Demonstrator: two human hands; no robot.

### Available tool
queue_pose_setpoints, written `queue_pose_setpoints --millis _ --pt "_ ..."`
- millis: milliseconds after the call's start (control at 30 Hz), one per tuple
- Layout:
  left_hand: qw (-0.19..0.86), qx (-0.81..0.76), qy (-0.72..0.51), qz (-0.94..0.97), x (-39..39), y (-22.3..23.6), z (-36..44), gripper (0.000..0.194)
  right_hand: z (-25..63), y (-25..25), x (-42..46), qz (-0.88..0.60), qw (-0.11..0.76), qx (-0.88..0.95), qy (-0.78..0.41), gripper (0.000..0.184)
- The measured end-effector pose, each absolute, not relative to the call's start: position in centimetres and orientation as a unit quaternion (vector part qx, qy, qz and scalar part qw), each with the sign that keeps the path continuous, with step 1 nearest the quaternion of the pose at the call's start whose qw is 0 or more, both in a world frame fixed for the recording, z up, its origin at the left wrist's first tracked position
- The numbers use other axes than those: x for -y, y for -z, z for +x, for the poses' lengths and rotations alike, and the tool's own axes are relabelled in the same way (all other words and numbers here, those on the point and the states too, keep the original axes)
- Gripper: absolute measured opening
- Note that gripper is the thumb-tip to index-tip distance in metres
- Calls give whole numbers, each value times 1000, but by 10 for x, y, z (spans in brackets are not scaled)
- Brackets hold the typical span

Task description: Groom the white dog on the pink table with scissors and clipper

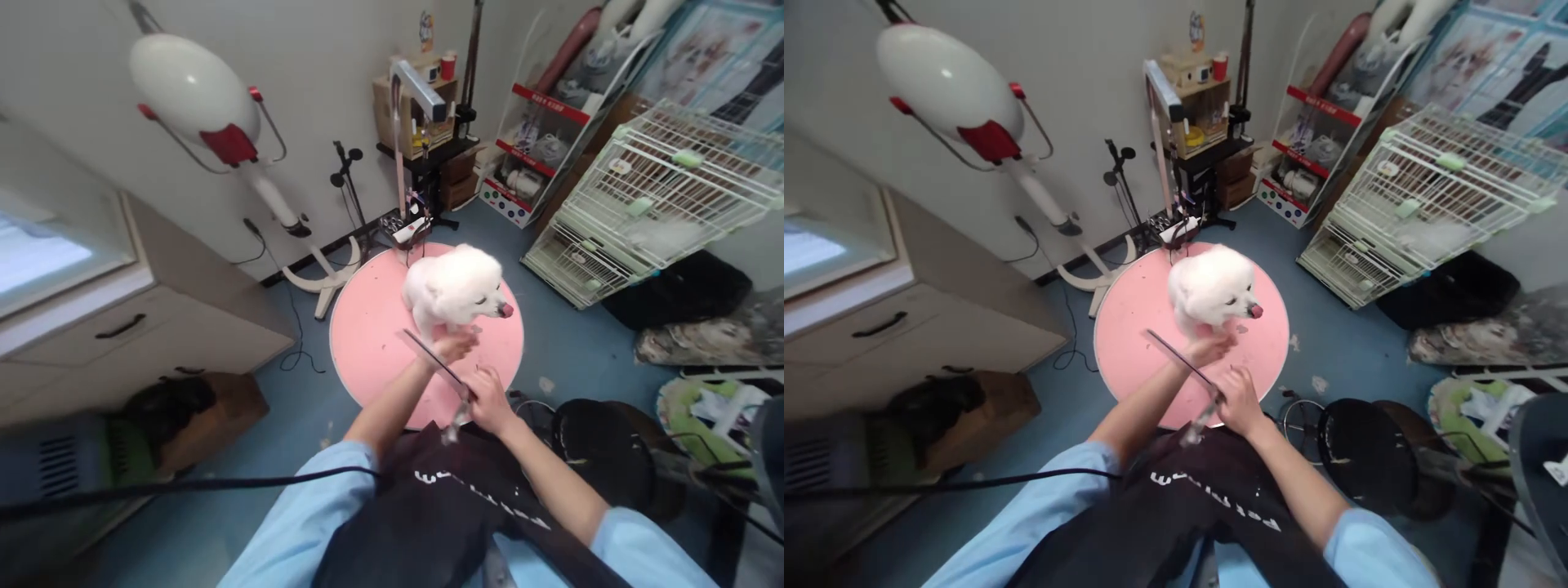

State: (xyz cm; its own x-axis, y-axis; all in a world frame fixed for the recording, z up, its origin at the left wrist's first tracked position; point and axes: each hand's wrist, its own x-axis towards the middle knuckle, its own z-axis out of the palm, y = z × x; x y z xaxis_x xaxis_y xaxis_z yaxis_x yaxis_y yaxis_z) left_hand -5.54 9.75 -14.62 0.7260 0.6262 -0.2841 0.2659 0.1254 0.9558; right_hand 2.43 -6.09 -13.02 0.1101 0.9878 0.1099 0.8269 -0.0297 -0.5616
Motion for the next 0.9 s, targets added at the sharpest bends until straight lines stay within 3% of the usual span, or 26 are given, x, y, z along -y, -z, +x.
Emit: queue_pose_setpoints --millis 100,167,333,400,567,900 --pt "633 -418 -87 646 -142 147 -88 25 21 185 110 -792 172 537 -235 27" --pt "582 -461 -130 657 -170 134 -105 18 23 214 126 -820 96 487 -285 28" --pt "310 -356 -312 824 -210 75 -103 20 41 240 106 -818 -9 489 -302 30" --pt "221 -309 -292 878 -216 55 -94 14 46 238 96 -824 -1 491 -284 34" --pt "94 -250 -234 935 -226 31 -94 25 39 229 87 -828 65 478 -285 36" --pt "24 -161 -120 979 -219 22 -91 22 10 235 76 -818 165 454 -311 37"
